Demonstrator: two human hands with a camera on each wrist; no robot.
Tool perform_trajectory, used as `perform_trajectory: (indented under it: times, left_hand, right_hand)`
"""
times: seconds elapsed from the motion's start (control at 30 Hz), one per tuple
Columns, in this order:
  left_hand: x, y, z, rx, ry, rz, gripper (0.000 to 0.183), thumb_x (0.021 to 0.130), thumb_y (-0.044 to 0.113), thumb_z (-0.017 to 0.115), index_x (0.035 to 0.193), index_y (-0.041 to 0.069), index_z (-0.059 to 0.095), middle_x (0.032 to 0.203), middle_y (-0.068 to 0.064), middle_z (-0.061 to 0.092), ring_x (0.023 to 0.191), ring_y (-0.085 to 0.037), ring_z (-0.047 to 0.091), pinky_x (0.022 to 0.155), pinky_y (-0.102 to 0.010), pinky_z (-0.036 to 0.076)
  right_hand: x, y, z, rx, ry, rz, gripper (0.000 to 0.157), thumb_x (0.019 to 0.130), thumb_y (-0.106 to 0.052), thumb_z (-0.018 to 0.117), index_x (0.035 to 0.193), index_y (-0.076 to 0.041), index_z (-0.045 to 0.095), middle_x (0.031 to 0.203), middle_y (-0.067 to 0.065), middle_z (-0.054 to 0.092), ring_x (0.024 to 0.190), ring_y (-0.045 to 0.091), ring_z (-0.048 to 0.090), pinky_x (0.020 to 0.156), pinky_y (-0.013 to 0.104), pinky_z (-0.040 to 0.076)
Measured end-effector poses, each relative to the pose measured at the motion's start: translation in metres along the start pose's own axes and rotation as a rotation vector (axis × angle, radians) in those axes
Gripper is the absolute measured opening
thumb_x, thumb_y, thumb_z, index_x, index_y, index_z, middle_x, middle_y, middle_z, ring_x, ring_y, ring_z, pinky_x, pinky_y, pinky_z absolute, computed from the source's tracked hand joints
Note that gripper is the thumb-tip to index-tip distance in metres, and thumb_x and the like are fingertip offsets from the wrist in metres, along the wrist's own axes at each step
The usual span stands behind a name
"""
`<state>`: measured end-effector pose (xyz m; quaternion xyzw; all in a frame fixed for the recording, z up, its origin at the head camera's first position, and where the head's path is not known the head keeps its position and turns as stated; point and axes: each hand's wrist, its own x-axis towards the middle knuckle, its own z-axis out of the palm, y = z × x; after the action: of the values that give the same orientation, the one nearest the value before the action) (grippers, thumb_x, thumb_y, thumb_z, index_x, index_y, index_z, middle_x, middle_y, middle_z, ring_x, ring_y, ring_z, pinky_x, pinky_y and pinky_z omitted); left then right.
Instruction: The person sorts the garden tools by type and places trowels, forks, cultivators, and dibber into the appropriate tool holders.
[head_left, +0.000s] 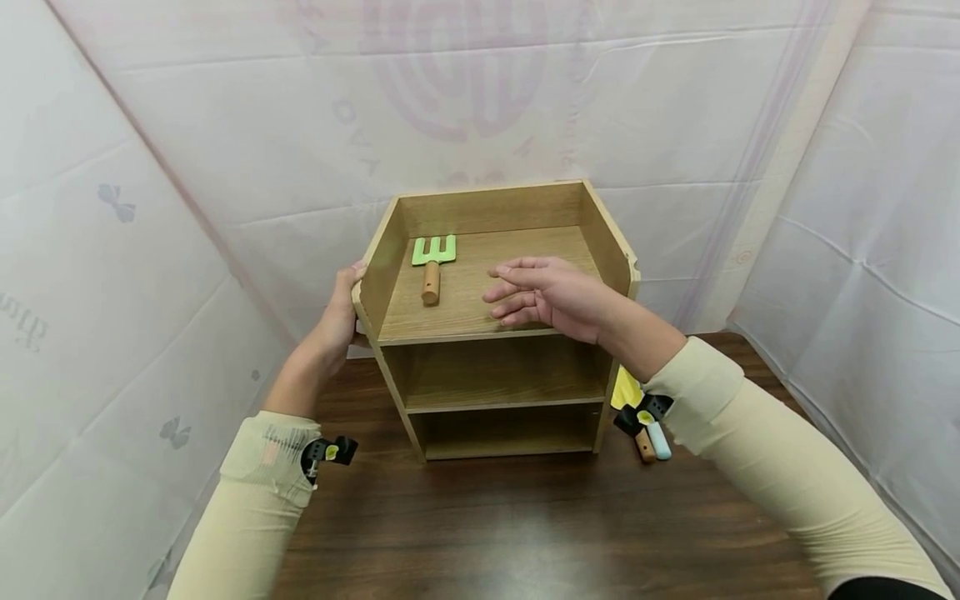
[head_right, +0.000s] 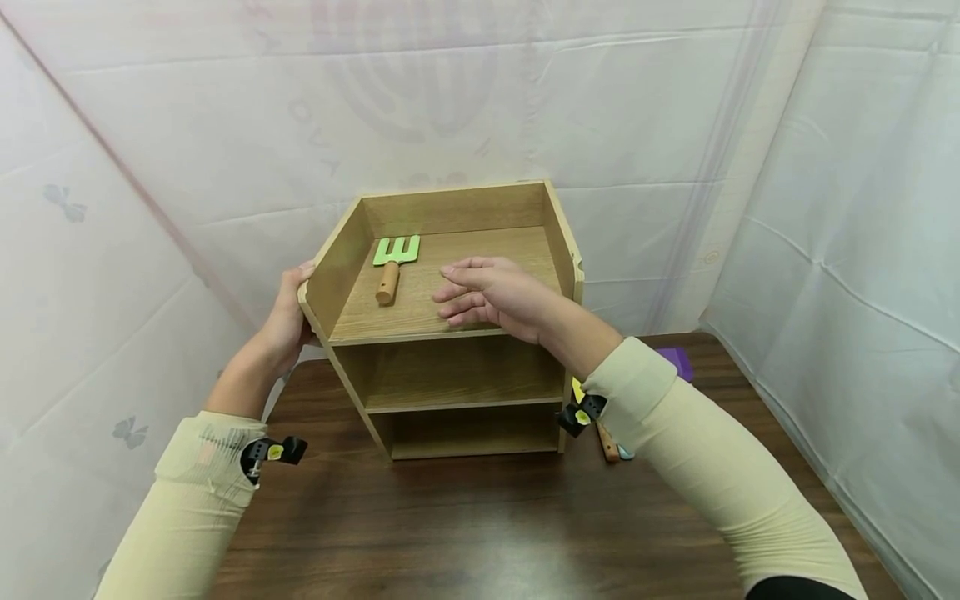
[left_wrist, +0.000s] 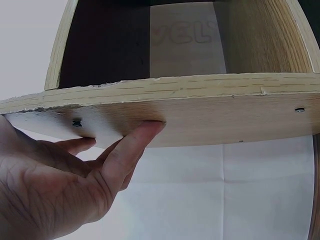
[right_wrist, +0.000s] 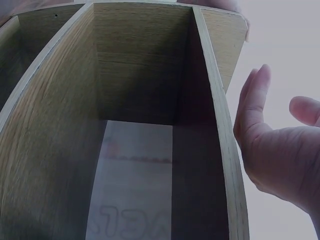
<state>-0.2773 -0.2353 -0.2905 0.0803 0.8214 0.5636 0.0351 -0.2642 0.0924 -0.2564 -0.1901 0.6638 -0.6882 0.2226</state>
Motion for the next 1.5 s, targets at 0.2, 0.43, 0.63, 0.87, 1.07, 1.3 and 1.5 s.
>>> perform_trajectory:
  times: [0.2, 0.43, 0.63, 0.87, 1.07, 1.3, 1.5]
  left_hand:
    - [0.001, 0.004, 0.002, -0.008, 0.001, -0.005, 0.074, 0.1, 0.07, 0.012, 0.166, 0.036, 0.02, 0.123, -0.017, 0.048, 0.101, -0.032, 0.057, 0.077, -0.045, 0.053]
    - [0.002, 0.007, 0.004, -0.007, -0.002, 0.001, 0.074, 0.1, 0.07, 0.013, 0.165, 0.036, 0.022, 0.124, -0.017, 0.049, 0.103, -0.032, 0.056, 0.076, -0.047, 0.053]
    - [0.0, 0.006, 0.003, -0.007, -0.008, -0.005, 0.074, 0.1, 0.07, 0.012, 0.165, 0.036, 0.02, 0.122, -0.016, 0.049, 0.1, -0.03, 0.058, 0.076, -0.047, 0.053]
    - [-0.001, 0.003, 0.001, 0.005, -0.011, -0.017, 0.076, 0.099, 0.071, 0.011, 0.166, 0.036, 0.018, 0.122, -0.017, 0.049, 0.1, -0.031, 0.059, 0.077, -0.047, 0.054]
    - [-0.004, 0.003, 0.0, -0.002, -0.009, -0.023, 0.077, 0.099, 0.073, 0.011, 0.166, 0.036, 0.018, 0.122, -0.017, 0.049, 0.099, -0.03, 0.058, 0.077, -0.046, 0.053]
    - [-0.005, 0.003, -0.003, 0.004, -0.005, -0.013, 0.075, 0.1, 0.072, 0.011, 0.165, 0.036, 0.02, 0.123, -0.017, 0.049, 0.099, -0.031, 0.058, 0.074, -0.046, 0.053]
    - [-0.006, 0.002, -0.003, 0.005, -0.003, -0.011, 0.074, 0.1, 0.071, 0.01, 0.164, 0.037, 0.021, 0.124, -0.016, 0.048, 0.099, -0.032, 0.058, 0.074, -0.046, 0.053]
  right_hand:
    - [0.0, -0.005, -0.005, 0.016, 0.007, 0.005, 0.06, 0.116, -0.034, 0.042, 0.162, 0.004, 0.033, 0.117, 0.002, 0.071, 0.093, 0.011, 0.074, 0.088, 0.025, 0.063]
    - [0.0, -0.008, -0.008, 0.038, 0.034, 0.021, 0.063, 0.116, -0.04, 0.039, 0.162, 0.003, 0.033, 0.121, 0.006, 0.07, 0.094, 0.012, 0.074, 0.088, 0.024, 0.062]
    - [0.0, -0.011, -0.004, 0.081, 0.066, 0.033, 0.073, 0.115, -0.054, 0.026, 0.161, 0.001, 0.034, 0.122, 0.009, 0.065, 0.096, 0.016, 0.071, 0.084, 0.024, 0.06]
    - [0.0, -0.009, -0.002, 0.143, 0.069, 0.034, 0.078, 0.114, -0.057, 0.021, 0.161, 0.003, 0.033, 0.114, 0.008, 0.069, 0.09, 0.017, 0.074, 0.079, 0.024, 0.062]
    - [-0.001, -0.011, -0.002, 0.146, 0.059, 0.026, 0.079, 0.113, -0.059, 0.021, 0.162, 0.002, 0.032, 0.121, 0.011, 0.066, 0.093, 0.018, 0.074, 0.08, 0.024, 0.062]
    - [-0.002, -0.013, -0.001, 0.143, 0.066, 0.002, 0.078, 0.114, -0.058, 0.021, 0.16, 0.003, 0.035, 0.117, 0.01, 0.069, 0.092, 0.018, 0.075, 0.081, 0.025, 0.062]
    - [-0.001, -0.008, -0.002, 0.136, 0.078, 0.02, 0.079, 0.114, -0.058, 0.02, 0.161, 0.004, 0.032, 0.115, 0.008, 0.069, 0.093, 0.018, 0.074, 0.08, 0.025, 0.062]
